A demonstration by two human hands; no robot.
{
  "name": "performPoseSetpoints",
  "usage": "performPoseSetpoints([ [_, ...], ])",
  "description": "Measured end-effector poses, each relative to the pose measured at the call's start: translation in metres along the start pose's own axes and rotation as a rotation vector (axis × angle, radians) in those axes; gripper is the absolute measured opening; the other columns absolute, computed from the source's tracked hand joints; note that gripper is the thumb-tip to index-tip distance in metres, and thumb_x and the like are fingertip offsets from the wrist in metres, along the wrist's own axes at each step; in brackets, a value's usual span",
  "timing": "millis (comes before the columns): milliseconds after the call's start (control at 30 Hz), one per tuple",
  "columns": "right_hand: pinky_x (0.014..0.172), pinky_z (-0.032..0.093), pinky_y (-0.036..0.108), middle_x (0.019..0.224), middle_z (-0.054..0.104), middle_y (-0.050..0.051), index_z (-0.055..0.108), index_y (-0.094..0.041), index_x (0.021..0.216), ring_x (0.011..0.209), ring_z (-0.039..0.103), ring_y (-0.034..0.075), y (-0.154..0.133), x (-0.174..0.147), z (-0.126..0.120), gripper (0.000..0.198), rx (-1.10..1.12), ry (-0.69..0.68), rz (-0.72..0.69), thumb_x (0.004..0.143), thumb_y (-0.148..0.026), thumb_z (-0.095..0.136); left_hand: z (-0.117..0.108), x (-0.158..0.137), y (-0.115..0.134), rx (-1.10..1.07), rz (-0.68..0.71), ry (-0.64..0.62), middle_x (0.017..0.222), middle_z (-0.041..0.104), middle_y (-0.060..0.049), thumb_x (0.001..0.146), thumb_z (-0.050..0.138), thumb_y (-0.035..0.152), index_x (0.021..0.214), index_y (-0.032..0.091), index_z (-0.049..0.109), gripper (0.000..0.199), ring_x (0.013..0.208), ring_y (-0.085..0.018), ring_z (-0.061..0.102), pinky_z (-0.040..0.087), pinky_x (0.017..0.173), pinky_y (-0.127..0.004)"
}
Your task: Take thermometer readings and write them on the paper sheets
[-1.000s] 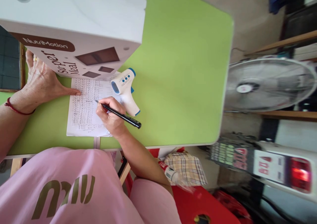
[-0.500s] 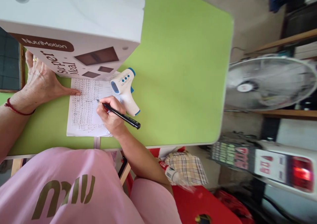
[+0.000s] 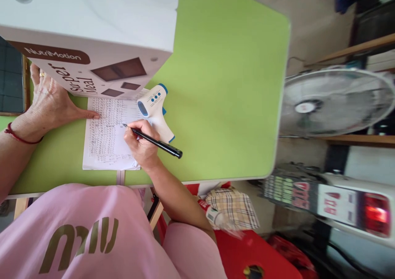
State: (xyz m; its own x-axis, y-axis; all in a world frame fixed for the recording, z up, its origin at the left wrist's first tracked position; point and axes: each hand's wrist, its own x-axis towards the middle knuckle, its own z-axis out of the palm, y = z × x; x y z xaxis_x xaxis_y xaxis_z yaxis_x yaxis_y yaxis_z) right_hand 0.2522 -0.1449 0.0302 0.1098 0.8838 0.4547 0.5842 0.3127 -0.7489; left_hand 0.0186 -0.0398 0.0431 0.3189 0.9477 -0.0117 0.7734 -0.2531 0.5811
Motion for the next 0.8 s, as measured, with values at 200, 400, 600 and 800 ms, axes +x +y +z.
performPoseSetpoints([
  [200, 0.050, 0.048, 0.023, 0.064, 0.061, -0.006, 0.059, -0.022, 0.080, 0.051, 0.055, 0.009, -0.0022, 0.0025, -0.0008, 0.009, -0.067, -0.033, 0.008, 0.088, -0.028, 0.057, -0.0013, -0.0004, 0.0022, -0.014, 0.013, 0.010, 0.168, 0.014, -0.005, 0.053, 0.079, 0.075, 0.163, 0.027, 0.006, 0.141, 0.154, -0.044, 0.000, -0.015, 0.124, -0.056],
  [400, 0.050, 0.047, 0.023, 0.062, 0.059, -0.006, 0.059, -0.022, 0.079, 0.050, 0.053, 0.009, -0.0002, 0.0005, -0.0005, 0.010, -0.079, -0.021, -0.002, 0.087, -0.028, 0.058, -0.0022, 0.0004, 0.0055, 0.009, -0.025, -0.004, 0.168, 0.013, -0.006, 0.053, 0.079, 0.074, 0.163, 0.024, 0.008, 0.141, 0.154, -0.045, 0.000, -0.015, 0.123, -0.058],
  [600, 0.050, 0.047, 0.023, 0.064, 0.060, -0.006, 0.060, -0.022, 0.082, 0.051, 0.053, 0.009, 0.0013, -0.0012, 0.0001, 0.011, -0.044, -0.002, 0.011, 0.089, -0.031, 0.058, -0.0022, 0.0010, 0.0063, 0.042, -0.020, 0.005, 0.167, 0.016, -0.011, 0.053, 0.077, 0.076, 0.162, 0.018, 0.010, 0.141, 0.155, -0.041, 0.002, -0.010, 0.125, -0.057],
  [800, 0.048, 0.046, 0.022, 0.062, 0.059, -0.007, 0.059, -0.022, 0.081, 0.048, 0.053, 0.008, -0.0009, 0.0017, 0.0012, 0.010, -0.028, -0.010, -0.032, 0.090, -0.028, 0.058, -0.0026, 0.0000, 0.0060, 0.025, -0.012, -0.002, 0.167, 0.015, -0.006, 0.054, 0.077, 0.076, 0.163, 0.025, 0.005, 0.141, 0.155, -0.043, 0.001, -0.012, 0.124, -0.059],
])
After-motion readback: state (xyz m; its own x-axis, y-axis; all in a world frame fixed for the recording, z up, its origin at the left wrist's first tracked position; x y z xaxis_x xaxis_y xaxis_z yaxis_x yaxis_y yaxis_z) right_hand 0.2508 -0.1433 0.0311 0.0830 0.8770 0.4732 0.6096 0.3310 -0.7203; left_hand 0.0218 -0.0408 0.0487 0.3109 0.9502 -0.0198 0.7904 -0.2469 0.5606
